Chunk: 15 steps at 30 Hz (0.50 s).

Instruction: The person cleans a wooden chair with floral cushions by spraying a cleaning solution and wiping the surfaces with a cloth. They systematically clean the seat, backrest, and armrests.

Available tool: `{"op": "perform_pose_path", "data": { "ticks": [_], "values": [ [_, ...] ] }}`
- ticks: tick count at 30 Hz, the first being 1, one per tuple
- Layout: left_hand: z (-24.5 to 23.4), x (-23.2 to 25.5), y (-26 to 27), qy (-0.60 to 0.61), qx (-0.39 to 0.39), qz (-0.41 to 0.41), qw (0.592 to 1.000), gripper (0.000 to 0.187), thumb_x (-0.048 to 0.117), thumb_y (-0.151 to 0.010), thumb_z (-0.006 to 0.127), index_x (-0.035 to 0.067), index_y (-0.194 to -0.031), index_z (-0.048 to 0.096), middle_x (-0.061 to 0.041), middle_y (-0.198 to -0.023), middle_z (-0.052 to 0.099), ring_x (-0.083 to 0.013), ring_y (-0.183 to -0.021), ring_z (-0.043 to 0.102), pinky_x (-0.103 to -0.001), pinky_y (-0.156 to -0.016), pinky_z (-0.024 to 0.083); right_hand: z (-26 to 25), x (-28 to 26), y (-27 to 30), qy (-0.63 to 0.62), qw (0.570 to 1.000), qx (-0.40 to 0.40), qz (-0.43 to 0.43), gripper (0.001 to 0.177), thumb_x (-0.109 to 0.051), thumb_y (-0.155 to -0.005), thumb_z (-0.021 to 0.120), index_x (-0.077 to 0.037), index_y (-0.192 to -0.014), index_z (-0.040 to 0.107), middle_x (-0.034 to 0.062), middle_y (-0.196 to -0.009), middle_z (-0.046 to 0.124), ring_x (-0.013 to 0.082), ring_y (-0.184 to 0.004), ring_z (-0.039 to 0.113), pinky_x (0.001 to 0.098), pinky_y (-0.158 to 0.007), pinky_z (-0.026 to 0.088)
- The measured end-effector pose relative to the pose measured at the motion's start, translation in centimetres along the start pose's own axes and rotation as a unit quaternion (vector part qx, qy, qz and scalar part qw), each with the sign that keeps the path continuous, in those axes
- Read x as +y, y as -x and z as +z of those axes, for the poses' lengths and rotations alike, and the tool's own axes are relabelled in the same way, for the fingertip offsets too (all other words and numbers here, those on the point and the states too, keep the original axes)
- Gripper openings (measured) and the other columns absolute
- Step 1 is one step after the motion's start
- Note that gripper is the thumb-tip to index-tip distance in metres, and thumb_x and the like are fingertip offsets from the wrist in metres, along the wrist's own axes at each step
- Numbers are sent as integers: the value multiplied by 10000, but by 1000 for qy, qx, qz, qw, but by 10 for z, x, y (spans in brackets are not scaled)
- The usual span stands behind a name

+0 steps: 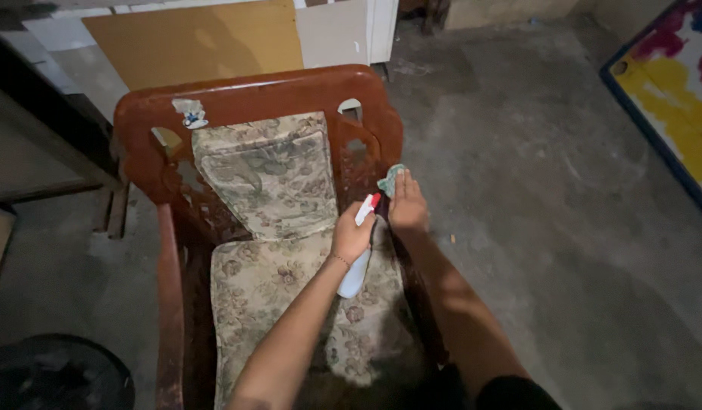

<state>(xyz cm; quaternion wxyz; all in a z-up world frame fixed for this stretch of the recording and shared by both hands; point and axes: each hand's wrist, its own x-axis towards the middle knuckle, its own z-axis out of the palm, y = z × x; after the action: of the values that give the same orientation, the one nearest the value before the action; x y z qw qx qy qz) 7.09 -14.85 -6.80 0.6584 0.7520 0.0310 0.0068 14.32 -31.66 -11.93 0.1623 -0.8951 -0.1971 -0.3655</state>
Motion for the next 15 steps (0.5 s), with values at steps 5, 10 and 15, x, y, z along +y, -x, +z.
{"op": "perform_pose_path", "data": {
  "ticks": [5,10,15],
  "values": [
    [5,-11,-15,-105,97,135,981,205,237,-934,641,77,-1045,704,-189,-855,736,-354,-807,730,-437,-684,560,0,5,31,-56,991,-55,113,485,-70,-953,554,13,-1431,533,273,-1479,551,454,-1333,554,480,-1111,455],
    [1,-6,-5,-113,67,84,988,198,227,-912,631,87,-1024,717,-195,-863,742,-358,-840,738,-435,-721,562,-21,12,86,22,992,-114,40,537,-66,-927,538,155,-1406,437,378,-1457,463,524,-1375,439,555,-1167,347],
    [-8,1,12,-71,43,89,993,201,197,-894,633,70,-1037,696,-152,-843,734,-300,-766,742,-406,-697,565,4,18,58,-29,999,14,22,506,-35,-1005,491,185,-1451,398,383,-1500,417,533,-1417,405,568,-1213,331]
  ]
}}
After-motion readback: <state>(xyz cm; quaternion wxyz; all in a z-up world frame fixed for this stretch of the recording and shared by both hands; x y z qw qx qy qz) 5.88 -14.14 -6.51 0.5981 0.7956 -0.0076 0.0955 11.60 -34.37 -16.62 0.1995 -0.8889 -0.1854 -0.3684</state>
